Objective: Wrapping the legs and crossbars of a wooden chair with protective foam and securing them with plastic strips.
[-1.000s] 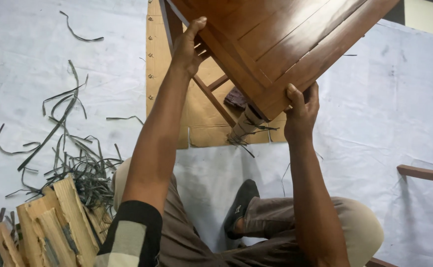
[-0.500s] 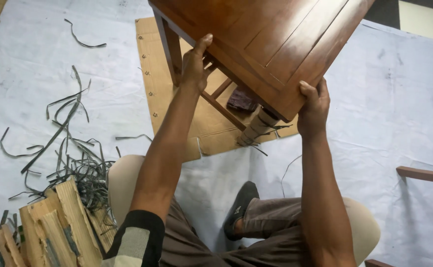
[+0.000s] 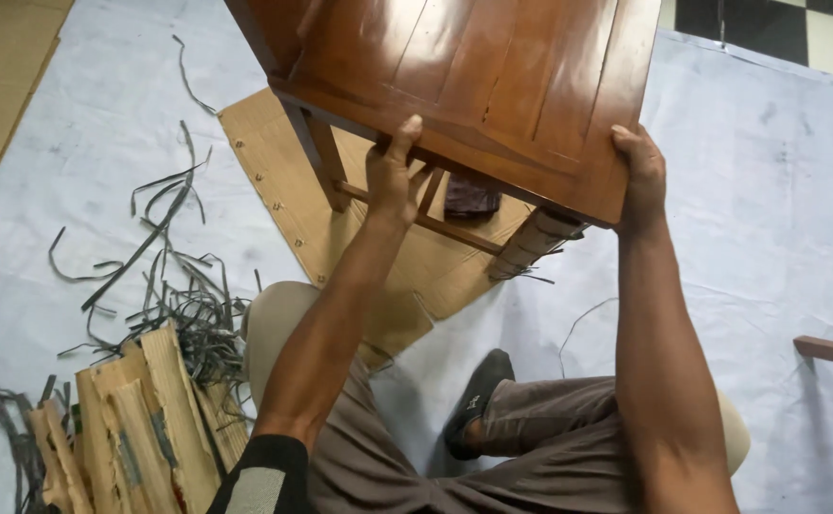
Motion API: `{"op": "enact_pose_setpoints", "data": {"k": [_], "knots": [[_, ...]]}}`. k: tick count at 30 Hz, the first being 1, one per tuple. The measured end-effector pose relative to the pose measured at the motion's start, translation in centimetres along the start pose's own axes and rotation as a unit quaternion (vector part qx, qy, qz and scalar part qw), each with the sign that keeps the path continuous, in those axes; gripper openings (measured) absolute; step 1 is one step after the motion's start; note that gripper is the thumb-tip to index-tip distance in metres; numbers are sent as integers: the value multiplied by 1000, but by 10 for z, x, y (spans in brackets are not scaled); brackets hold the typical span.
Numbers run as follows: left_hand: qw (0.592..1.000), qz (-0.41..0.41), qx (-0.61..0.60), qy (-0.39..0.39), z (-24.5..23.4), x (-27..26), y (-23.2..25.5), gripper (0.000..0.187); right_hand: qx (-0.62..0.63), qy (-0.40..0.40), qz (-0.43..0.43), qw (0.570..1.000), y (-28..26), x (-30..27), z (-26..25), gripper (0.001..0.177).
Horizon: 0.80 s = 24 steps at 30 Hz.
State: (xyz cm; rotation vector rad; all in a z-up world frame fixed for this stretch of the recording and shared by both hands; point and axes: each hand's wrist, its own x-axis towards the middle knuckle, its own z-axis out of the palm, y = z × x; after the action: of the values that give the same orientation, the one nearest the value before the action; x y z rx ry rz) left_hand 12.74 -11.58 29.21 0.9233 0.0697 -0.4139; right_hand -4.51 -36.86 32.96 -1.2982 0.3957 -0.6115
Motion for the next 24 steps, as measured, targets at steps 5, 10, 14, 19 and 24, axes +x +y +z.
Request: {"op": "enact_pose_setpoints", "data": {"k": [5,10,14,19,24], "knots": [[1000,-15,-15,23,12,-38,6,85,-17,-15,27,999,-13,10,-9,22],[998,-25,-32,43,35,-70,10,93,20,-56,80,995,10,52,-73,27],[999,14,-27,13,40,-95,8,56,32,-58,110,992,8,56,-88,35],[996,64,-58,-38,47,-108,8,23,34,-92,122,988,-15,49,-74,38],[987,113,18,-112,39,-122,20,21,-143,-76,-15,987,-37,20,-16,45]]}}
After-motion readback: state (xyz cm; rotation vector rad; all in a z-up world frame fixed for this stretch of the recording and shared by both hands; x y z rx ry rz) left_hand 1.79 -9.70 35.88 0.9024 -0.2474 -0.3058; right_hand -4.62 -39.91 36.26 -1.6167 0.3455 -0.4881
